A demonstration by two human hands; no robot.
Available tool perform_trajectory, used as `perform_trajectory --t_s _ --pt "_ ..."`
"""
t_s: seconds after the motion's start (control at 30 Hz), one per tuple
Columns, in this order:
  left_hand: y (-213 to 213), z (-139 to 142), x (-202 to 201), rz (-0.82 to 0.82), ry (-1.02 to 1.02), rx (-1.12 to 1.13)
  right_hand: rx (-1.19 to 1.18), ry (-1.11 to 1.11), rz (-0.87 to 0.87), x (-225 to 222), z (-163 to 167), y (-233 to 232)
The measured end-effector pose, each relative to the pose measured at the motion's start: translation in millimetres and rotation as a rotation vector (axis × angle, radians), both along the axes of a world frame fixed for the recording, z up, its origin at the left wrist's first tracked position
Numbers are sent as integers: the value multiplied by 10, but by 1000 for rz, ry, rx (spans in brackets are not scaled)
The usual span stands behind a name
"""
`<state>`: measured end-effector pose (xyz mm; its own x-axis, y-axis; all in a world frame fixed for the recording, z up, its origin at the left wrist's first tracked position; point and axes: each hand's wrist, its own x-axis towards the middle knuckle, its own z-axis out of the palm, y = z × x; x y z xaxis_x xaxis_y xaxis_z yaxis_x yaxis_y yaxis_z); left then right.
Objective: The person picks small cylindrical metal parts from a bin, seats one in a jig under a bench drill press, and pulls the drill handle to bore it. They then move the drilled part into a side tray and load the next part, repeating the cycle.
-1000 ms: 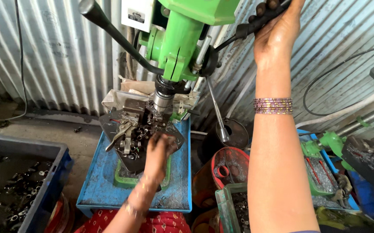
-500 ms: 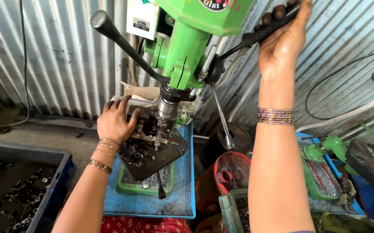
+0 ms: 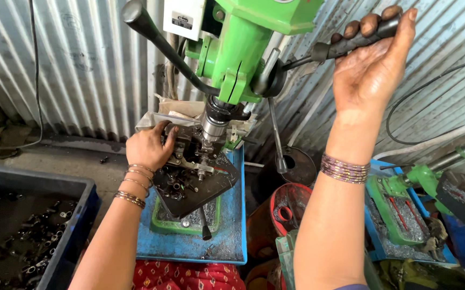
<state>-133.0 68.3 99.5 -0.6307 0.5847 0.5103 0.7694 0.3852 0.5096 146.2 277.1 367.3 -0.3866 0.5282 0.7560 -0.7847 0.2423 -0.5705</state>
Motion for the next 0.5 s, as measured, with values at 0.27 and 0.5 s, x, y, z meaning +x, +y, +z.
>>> perform_trajectory --t_s 0.27,0.5 --pt "4 8 -5 8 7 -12 4 38 -10 -13 -59 -97" --pt "7 2 -2 17 -9 -26 -5 55 -7 7 -91 -108"
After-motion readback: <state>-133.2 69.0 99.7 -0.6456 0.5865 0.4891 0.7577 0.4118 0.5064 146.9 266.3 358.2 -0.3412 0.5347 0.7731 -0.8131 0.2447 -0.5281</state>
